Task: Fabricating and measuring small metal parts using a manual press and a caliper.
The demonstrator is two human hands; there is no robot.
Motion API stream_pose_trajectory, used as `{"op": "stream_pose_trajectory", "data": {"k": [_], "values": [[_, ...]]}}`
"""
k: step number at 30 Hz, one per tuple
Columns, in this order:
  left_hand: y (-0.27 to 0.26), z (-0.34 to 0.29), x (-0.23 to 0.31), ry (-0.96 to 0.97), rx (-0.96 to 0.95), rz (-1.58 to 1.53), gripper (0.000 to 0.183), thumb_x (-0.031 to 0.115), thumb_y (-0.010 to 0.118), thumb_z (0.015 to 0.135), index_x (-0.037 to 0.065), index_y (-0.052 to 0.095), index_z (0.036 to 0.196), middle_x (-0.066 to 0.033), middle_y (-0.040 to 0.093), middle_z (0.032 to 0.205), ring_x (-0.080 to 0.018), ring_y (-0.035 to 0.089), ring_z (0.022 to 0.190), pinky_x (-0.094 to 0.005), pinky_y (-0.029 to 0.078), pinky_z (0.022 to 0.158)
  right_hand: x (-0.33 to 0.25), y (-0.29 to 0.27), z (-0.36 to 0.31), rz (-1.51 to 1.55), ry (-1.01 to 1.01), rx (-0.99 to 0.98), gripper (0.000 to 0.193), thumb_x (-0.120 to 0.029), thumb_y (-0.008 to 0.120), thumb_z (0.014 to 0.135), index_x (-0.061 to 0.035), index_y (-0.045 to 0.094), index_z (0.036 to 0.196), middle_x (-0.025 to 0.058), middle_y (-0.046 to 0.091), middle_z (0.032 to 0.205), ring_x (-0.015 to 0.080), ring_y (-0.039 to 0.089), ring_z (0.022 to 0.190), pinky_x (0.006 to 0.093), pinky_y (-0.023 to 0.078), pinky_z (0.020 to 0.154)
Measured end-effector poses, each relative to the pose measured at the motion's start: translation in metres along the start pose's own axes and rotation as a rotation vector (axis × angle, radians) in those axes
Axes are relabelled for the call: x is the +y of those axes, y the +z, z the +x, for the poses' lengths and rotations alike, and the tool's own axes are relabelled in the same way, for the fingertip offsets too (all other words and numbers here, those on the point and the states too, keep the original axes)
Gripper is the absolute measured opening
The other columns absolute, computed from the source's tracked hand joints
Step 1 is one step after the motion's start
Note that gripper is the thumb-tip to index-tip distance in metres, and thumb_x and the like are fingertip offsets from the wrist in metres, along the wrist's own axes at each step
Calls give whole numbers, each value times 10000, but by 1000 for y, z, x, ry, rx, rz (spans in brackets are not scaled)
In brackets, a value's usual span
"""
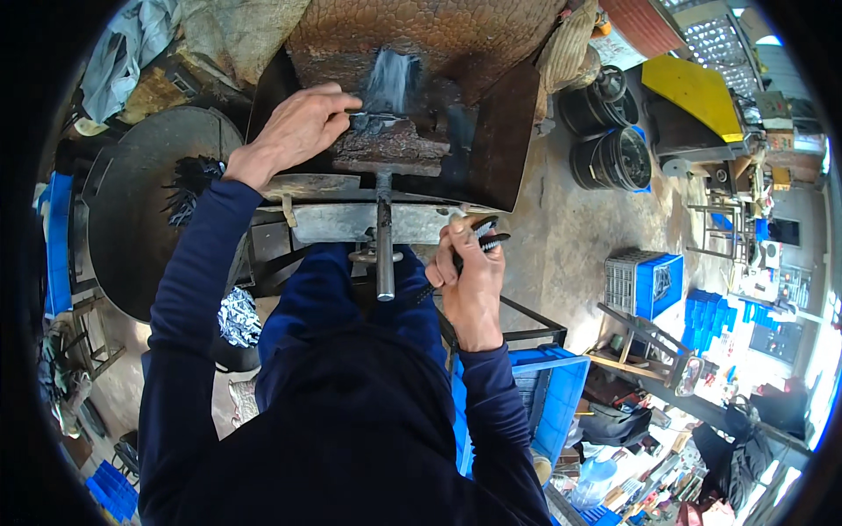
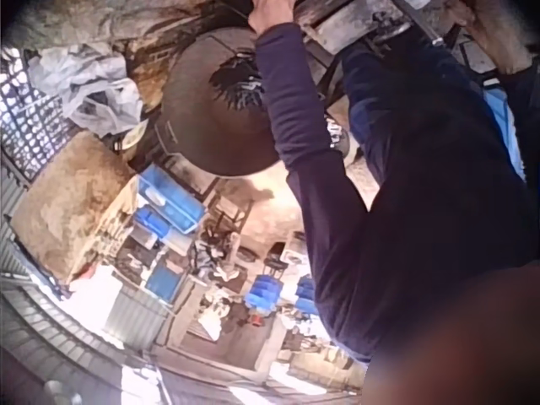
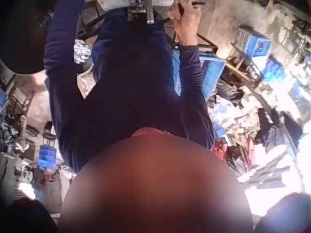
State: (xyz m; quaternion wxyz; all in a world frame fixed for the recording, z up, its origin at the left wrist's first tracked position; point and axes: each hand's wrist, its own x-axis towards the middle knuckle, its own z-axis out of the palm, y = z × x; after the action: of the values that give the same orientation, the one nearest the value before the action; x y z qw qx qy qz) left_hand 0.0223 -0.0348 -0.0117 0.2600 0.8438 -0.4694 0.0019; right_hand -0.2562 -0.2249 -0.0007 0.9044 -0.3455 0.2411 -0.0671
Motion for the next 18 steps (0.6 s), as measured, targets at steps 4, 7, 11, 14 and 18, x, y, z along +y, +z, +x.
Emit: {"op": "stream_pose_trajectory", "data": {"k": [4,7,11,14,18], "values": [[-34,-24,14,-85,273,-139,270,38,598,932,43,677,1190,-93,621,942,-251,634,859,-337,521,778,14,16,-13,-665,-178,2,140,-48,670,935,-40,640,1071,106,679,1157,223,675,984,361,548,857],[-39,-55,35,-32,464,-393,243,33,625,885,44,693,1118,-111,624,868,-303,638,830,-386,519,745,24,35,-26,-1160,-514,-218,257,63,679,860,-9,661,1107,139,671,1243,241,674,1074,366,537,924],[-39,-124,61,-101,455,-314,251,2,625,866,39,696,1103,-111,626,861,-301,637,802,-375,523,725,36,28,-26,-1354,-734,-265,408,125,670,777,22,664,1172,193,655,1288,309,638,1193,400,489,1028],[-29,-177,54,-296,404,-285,241,-7,613,894,29,710,1112,-97,627,866,-215,630,788,-315,515,714,40,22,-22,-1310,-772,-312,410,134,662,774,24,666,1169,208,658,1273,343,635,1199,424,498,1027],[-29,-241,-11,-581,370,-116,222,30,612,901,26,711,1100,-139,649,889,-246,640,768,-324,531,700,30,27,-11,-1298,-816,-387,396,134,656,795,18,654,1174,219,666,1252,344,647,1174,424,536,969]]}}
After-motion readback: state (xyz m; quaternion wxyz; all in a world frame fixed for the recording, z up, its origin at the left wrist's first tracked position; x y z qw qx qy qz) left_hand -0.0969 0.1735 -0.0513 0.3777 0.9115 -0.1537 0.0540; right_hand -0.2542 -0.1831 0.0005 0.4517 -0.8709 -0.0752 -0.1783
